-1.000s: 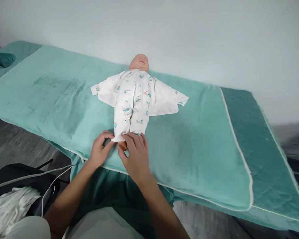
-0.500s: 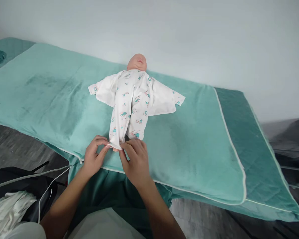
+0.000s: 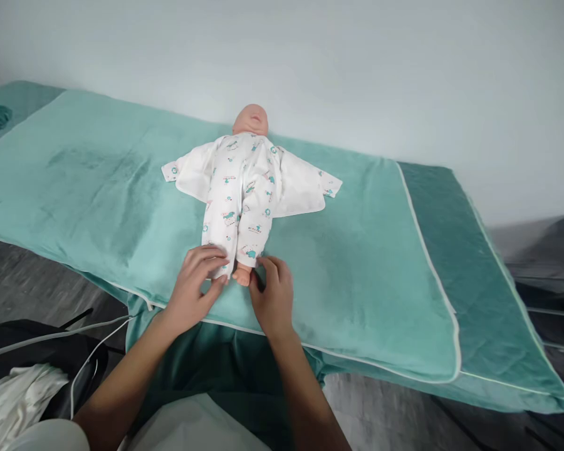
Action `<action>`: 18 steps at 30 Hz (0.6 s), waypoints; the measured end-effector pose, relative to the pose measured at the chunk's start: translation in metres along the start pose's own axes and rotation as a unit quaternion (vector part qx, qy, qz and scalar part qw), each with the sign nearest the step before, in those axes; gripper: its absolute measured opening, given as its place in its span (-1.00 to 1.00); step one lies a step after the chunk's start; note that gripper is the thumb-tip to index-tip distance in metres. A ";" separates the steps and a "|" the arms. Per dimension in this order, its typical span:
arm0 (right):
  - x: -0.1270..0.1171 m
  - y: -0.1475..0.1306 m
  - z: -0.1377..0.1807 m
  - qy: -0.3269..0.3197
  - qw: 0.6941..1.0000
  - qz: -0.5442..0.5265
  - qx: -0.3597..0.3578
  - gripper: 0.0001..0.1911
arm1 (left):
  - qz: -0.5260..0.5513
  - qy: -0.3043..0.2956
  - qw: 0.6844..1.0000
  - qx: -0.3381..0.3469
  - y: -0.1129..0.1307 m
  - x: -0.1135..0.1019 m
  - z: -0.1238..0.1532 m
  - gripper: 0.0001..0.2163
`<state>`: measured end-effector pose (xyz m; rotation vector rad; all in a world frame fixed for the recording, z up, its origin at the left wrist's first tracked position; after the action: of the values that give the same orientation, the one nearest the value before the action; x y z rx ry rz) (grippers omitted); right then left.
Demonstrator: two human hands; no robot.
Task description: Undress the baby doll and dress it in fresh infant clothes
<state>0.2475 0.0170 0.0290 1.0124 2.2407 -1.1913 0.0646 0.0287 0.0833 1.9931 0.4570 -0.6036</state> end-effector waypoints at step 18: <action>-0.032 -0.023 -0.031 -0.012 0.970 -0.243 -0.020 -0.93 | -0.155 -0.034 0.987 0.023 0.019 0.029 -0.021 -0.84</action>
<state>0.2508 0.0211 0.0792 0.4330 2.5647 -1.3273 0.1034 0.0409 0.0882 1.9530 0.7237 -0.8799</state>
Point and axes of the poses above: each hand's wrist, its own z-axis away from the middle knuckle, its own x-axis out of the palm, y = z × x, the point moved 7 cm from there along -z, towards the middle knuckle, and after that the axes turned 9 degrees about -x, right-handed, at the moved point
